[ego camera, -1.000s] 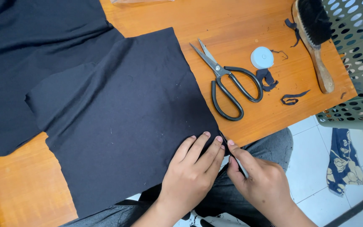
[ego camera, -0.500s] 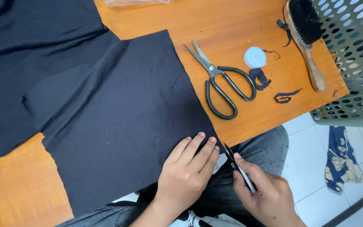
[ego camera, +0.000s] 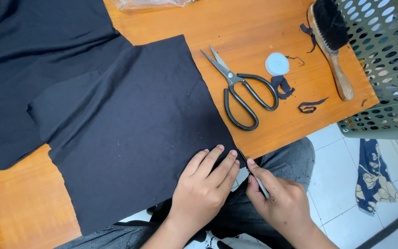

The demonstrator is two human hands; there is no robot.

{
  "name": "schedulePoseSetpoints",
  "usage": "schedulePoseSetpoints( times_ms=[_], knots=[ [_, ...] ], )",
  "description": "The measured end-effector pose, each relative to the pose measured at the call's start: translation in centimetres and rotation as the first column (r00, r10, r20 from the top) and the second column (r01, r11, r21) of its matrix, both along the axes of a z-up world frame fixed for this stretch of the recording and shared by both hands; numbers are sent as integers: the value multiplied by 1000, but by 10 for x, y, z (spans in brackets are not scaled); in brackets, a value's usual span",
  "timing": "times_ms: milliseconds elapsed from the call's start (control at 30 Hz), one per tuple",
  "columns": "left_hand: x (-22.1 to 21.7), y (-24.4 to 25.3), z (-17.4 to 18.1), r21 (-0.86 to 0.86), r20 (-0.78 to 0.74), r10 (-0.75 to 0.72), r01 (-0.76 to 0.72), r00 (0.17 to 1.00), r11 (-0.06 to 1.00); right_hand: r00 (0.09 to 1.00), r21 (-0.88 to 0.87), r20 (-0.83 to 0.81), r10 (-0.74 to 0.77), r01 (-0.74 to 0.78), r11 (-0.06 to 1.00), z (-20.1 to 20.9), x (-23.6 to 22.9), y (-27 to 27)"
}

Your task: The person cuts a piece of black fabric using scissors and a small knife on a wooden table. They trim the edges of the fabric, fold it, and place it on a stack of similar fabric pieces.

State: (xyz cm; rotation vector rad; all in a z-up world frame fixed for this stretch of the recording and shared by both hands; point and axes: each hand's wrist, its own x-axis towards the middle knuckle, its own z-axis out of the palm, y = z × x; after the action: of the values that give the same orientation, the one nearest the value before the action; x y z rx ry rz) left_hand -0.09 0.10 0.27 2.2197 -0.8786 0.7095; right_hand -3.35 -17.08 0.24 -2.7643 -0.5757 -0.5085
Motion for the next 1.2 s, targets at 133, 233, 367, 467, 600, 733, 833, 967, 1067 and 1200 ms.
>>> schedulePoseSetpoints(
  times_ms=[133,233,367,467,600,733,833,967,1067,1200],
  knots=[
    [1,0,1,3,9,6,-6,1000,1000,999,15,-7,-32,33,999,4,0,1],
    [1,0,2,2,9,9,-9,1000,1000,1000,-2,-3,-8,8,1000,4,0,2],
    [2,0,2,2,13,6,-6,1000,1000,1000,-9,-18,12,-12,1000,4,4,1],
    [1,0,2,3,3,3,-3,1000,1000,1000,-7,-5,20,-20,1000,1,5,1],
    [1,0,0,-11,10,3,-3,1000,1000,1000,-3,-12,13,-13,1000,7,6,4],
    [1,0,0,-3,-2,0,0,1000,1000,1000,-21,-18,14,-15,1000,5,6,4],
    [2,0,1,-1,-4,-3,3,1000,1000,999,-47,-39,5,-7,999,8,7,4],
    [2,0,2,7,3,14,-14,1000,1000,1000,-67,-9,3,-4,998,11,8,5],
    [2,0,2,-4,6,12,-12,1000,1000,1000,-78,-11,8,-8,997,8,9,5],
    [1,1,2,6,-19,-2,2,1000,1000,1000,-57,-6,0,-1,998,8,9,5]
  ],
)
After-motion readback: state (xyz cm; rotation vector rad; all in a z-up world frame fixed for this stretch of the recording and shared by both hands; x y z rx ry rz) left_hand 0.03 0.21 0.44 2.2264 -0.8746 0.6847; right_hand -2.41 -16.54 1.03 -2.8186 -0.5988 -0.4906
